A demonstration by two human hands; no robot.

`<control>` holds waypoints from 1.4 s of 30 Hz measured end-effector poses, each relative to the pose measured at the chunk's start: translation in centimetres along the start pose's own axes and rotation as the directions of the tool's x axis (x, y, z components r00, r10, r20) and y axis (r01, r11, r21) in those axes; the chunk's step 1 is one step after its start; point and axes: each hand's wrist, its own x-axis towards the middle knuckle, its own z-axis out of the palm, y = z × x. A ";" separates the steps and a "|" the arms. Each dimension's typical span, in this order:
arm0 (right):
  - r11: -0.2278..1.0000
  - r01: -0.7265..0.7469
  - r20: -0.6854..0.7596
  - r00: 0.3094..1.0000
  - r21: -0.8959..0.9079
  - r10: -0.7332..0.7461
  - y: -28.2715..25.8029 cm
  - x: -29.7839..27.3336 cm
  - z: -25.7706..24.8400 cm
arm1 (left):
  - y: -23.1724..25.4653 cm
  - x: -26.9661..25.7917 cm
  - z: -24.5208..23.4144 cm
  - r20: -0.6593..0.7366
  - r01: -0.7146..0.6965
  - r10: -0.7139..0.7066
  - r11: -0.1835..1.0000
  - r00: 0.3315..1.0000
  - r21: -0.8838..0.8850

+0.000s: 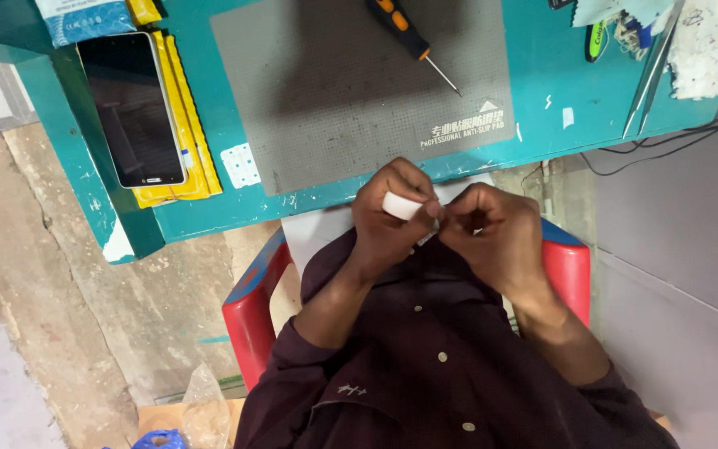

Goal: The person handles a roll of white tape, peeling and folding a small piece. They then pick up a black mobile phone casing and use a metal spudger tool to pry and scrape along the edges and internal frame of the casing.

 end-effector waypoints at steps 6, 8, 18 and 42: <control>0.956 0.223 -0.073 0.968 -0.190 -0.240 -3.5 -0.7 1.0 | 0.7 -0.9 -0.5 -0.007 -0.057 0.057 0.998 0.998 0.042; 0.954 0.212 -0.088 0.968 -0.211 -0.235 -4.1 -1.0 1.1 | 0.7 -0.9 -0.6 -0.001 -0.090 0.090 0.996 0.996 0.015; 0.922 0.285 -0.109 0.941 -0.262 -0.322 -4.2 -1.2 2.2 | 1.1 -1.9 -1.2 -0.044 -0.106 0.105 0.994 0.993 -0.020; 0.896 -0.286 0.392 0.909 0.340 0.141 -2.1 1.1 -1.1 | 3.3 -0.8 -1.8 -0.061 0.095 -0.120 0.944 0.991 -0.317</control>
